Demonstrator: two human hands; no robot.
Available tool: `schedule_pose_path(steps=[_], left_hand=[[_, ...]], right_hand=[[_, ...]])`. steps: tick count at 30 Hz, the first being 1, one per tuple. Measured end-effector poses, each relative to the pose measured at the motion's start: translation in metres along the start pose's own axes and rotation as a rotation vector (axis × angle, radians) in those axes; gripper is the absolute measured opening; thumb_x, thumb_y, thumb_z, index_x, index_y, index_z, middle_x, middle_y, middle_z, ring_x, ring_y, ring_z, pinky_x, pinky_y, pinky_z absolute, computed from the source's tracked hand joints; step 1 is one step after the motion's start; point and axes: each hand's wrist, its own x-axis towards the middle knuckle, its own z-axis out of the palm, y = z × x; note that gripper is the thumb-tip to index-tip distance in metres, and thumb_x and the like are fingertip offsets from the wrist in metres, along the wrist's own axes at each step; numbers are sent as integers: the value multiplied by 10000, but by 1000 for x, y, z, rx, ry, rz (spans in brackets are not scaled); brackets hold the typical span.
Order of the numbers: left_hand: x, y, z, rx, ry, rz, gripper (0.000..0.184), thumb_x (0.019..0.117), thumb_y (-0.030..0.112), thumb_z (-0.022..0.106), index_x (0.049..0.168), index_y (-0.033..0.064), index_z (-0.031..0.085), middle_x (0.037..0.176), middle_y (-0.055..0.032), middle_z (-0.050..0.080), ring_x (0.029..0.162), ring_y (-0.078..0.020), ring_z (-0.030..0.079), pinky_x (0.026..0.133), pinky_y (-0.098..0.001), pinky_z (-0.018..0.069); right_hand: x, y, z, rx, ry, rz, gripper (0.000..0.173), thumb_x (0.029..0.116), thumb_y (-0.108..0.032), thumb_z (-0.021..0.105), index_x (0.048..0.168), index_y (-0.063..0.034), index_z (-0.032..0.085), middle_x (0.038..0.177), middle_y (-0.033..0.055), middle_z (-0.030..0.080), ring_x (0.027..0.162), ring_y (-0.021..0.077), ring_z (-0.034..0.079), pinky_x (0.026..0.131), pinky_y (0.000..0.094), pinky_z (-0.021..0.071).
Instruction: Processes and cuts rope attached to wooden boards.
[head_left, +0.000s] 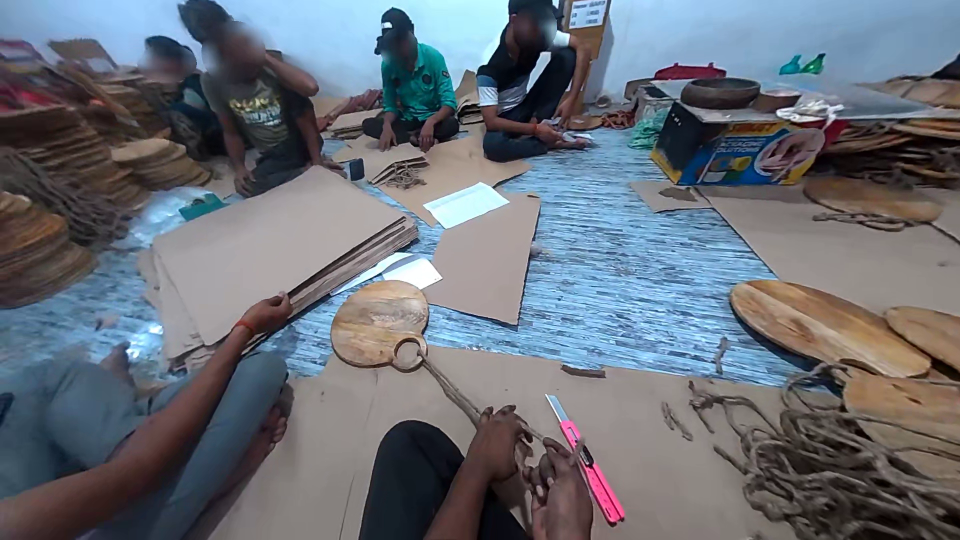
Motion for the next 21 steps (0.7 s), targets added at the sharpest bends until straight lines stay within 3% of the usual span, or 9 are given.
schedule_pose_path(steps=[3,5,7,9,11,14,17,20,21], left_hand=[[1,0,3,16,33,-8,403,831,93,699,1233,104,693,1441,-52,592,1532,-299,279,1220,-666,113],[2,1,4,49,-7,-115,406,879,130,679,1285,135,667,1481,-54,560,1537,-297,274,1213,-678,136],[7,0,4,70,0,-183,383,903,185,667,1284,151,651,1456,-80,569,1500,-310,344,1204,-674,183],[5,2,4,75,37,-144,362,935,234,644,1277,116,651,1338,-114,643,1371,-313,504,1201,-621,243],[-2,2,6,40,86,-40,361,999,296,589,1270,62,635,1186,-152,702,1172,-317,640,1126,-572,359],[-7,7,9,-29,209,47,416,1048,365,529,1267,27,630,1082,-171,713,1051,-320,677,1027,-542,442],[-12,10,4,-38,312,-33,413,1043,314,545,1335,30,610,1180,-170,703,1148,-336,653,1084,-541,426],[-11,14,5,28,310,-153,434,1047,321,506,1393,71,585,1255,-130,693,1263,-313,605,1213,-575,263],[-9,12,5,18,303,-173,456,1052,335,499,1413,64,565,1213,-128,711,1220,-303,635,1208,-564,277]], right_hand=[[-2,-2,1,-4,2,-1,164,1048,-44,390,1004,-53,547,536,-77,337,410,56,354,457,218,416],[8,2,0,-8,17,20,160,1066,-61,384,1036,-47,540,570,-66,348,426,61,368,463,218,427],[23,-3,-4,3,16,19,146,1086,-84,381,1083,-55,525,616,-58,388,467,70,421,515,237,477],[45,-10,-16,-16,7,-55,160,1098,-99,381,1157,-33,514,649,-37,463,509,81,511,564,264,542],[74,-20,-30,-26,46,-110,205,1106,-105,363,1243,-17,487,703,-14,515,552,85,564,572,265,552],[117,-42,-36,37,157,-43,251,1113,-113,364,1328,-26,459,861,44,543,654,115,580,630,280,536],[139,-56,-33,-174,114,-93,325,1099,-70,401,1403,32,450,1033,144,642,784,146,617,701,303,519],[152,-72,-34,-622,10,-115,348,1071,-83,508,1396,41,500,1198,200,705,1020,270,663,853,449,499],[159,-73,-35,-727,-23,-131,336,1064,-98,531,1375,29,527,1185,195,715,1025,295,676,867,483,509]])
